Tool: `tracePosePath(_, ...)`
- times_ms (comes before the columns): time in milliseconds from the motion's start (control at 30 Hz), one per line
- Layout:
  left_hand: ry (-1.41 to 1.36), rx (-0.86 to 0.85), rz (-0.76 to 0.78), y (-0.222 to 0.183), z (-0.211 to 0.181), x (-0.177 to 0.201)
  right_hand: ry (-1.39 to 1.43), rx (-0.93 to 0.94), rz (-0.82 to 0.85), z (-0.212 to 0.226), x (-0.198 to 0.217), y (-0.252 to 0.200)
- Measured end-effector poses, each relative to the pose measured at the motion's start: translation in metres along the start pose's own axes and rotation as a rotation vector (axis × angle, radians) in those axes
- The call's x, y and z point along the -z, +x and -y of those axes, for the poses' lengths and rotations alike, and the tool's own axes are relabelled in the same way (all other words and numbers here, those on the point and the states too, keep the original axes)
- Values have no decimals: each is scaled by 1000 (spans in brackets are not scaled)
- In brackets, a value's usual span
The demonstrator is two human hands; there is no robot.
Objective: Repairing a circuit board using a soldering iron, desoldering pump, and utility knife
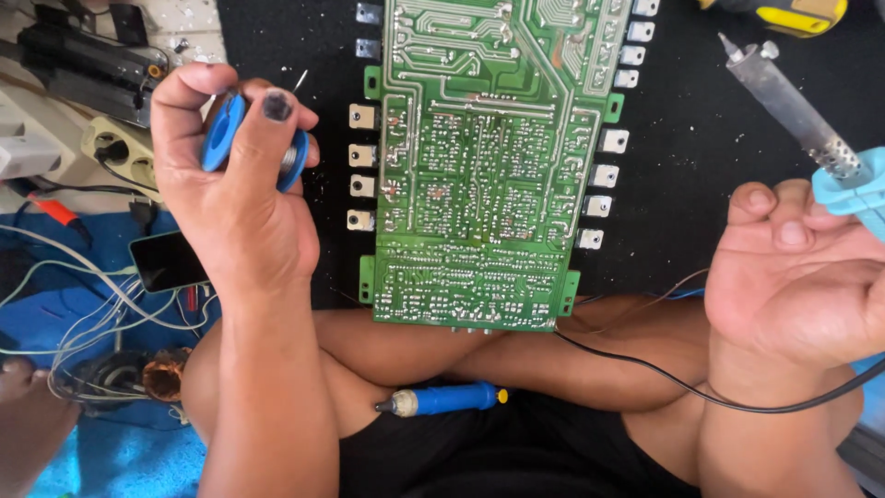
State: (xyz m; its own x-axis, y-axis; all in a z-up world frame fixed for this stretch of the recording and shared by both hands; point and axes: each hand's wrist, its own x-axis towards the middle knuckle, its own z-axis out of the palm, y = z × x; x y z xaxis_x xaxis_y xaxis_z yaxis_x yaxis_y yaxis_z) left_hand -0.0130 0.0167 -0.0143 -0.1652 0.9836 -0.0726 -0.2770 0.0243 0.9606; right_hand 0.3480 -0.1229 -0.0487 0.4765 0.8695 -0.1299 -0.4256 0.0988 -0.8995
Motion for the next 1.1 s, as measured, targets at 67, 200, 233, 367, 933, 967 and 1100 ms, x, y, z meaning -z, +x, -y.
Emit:
tracePosePath(67,3,-9,1,-1,1,1,2,0,-8,0,0,-1)
tracePosePath(200,-9,-12,-41,-2,2,2,-23,12,-23,1,-1,-2)
tracePosePath(233,-9,-12,-40,-1,2,1,-23,12,-23,1,0,-2)
tracePosePath(367,-108,-5,-58,-1,2,3,-3,0,-8,1,0,-1)
tracePosePath(933,-223,-16,-34,-2,-2,0,-26,-1,-1,2,-5,-3)
tracePosePath(967,-220,-14,-34,-3,-3,0,-16,-8,-15,2,-6,-2)
tracePosePath(1100,-224,-15,-37,-3,-2,1,25,-17,-26,4,-9,-2)
